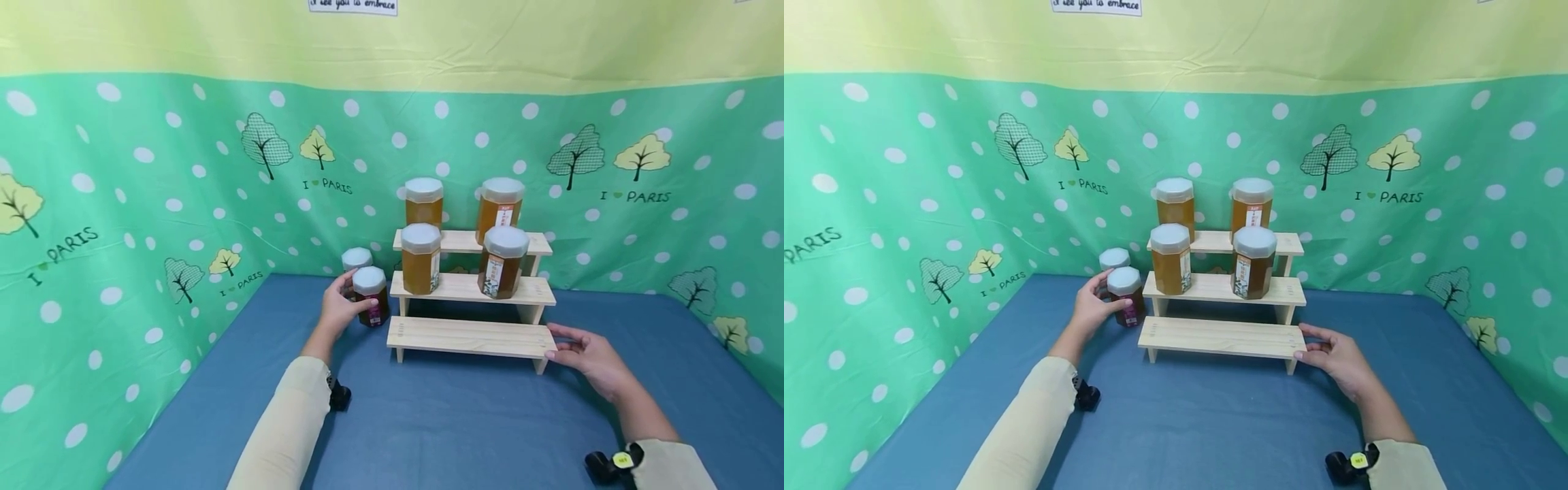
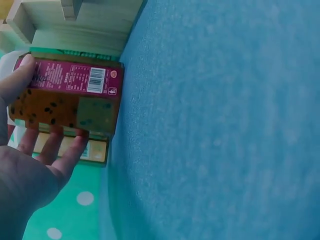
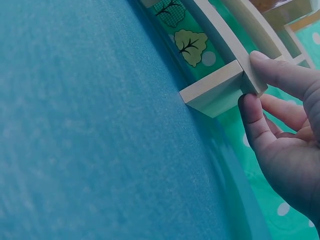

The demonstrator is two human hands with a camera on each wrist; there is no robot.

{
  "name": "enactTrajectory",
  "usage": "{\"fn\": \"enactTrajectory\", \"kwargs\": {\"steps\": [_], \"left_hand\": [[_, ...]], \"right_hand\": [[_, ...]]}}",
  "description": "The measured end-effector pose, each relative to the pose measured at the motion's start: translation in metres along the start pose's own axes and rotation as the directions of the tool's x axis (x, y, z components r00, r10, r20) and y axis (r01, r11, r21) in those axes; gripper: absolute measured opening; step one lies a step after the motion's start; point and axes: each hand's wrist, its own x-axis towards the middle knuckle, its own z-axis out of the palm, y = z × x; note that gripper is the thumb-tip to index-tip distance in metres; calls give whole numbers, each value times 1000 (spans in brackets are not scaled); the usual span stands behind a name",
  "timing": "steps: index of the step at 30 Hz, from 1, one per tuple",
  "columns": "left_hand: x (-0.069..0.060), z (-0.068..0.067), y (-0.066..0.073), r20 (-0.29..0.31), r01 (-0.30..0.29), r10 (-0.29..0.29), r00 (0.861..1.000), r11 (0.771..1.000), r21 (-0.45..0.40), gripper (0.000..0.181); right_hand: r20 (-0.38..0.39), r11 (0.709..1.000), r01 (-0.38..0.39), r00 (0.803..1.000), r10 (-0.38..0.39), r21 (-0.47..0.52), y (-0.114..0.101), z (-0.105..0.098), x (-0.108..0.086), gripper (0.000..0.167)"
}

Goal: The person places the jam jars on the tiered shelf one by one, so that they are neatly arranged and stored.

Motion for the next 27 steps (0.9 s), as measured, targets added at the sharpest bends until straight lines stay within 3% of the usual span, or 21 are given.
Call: {"fn": "enactTrajectory", "kwargs": {"steps": [14,27], "left_hand": [[-11,-7,0,1,-2,2,1000,1000,27,77],[-24,-12,9,7,-32,32,999,999,12,72]], "right_hand": [[2,1000,-5,1000,5,1,0,0,1,76],[-3,1000,-4,1000,5,14,2,0,2,76]]}}
